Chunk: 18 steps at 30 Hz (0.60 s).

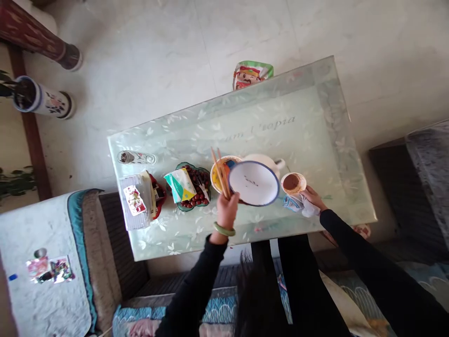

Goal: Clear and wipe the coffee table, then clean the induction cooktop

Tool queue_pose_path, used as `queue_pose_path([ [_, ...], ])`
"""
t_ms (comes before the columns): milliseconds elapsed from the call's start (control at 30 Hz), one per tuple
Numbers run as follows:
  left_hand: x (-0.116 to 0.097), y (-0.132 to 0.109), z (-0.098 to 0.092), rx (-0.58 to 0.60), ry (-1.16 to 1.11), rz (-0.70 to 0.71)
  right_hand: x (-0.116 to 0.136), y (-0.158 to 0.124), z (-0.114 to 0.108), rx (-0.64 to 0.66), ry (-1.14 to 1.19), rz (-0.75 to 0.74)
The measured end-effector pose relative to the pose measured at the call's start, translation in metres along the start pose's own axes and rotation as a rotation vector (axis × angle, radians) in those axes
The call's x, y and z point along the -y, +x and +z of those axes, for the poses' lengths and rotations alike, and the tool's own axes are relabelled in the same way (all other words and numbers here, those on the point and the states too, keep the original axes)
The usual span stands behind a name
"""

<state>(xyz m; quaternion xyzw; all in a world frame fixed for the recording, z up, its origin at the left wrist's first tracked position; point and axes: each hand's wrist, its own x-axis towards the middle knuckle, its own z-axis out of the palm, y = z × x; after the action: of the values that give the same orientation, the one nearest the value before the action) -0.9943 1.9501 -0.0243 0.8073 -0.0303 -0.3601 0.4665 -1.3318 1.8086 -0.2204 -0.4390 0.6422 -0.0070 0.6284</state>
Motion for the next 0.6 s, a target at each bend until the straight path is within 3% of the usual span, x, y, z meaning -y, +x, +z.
queue_pose_path([
  [100, 0.049, -0.053, 0.047, 0.023, 0.020, -0.103, -0.008, -0.002, -0.035, 0.031, -0.090, 0.029],
  [233, 0.107, -0.083, 0.095, -0.037, 0.035, -0.222, -0.018, -0.001, -0.076, 0.122, -0.167, 0.077],
  [400, 0.147, -0.081, 0.142, -0.154, -0.103, -0.323, -0.030, -0.021, -0.107, 0.186, -0.201, 0.083],
  [500, 0.154, -0.069, 0.167, -0.212, -0.167, -0.344, -0.038, -0.050, -0.116, 0.310, -0.120, 0.118],
  [600, 0.155, -0.061, 0.185, -0.244, -0.172, -0.342, -0.043, -0.077, -0.111, 0.431, 0.050, 0.169],
])
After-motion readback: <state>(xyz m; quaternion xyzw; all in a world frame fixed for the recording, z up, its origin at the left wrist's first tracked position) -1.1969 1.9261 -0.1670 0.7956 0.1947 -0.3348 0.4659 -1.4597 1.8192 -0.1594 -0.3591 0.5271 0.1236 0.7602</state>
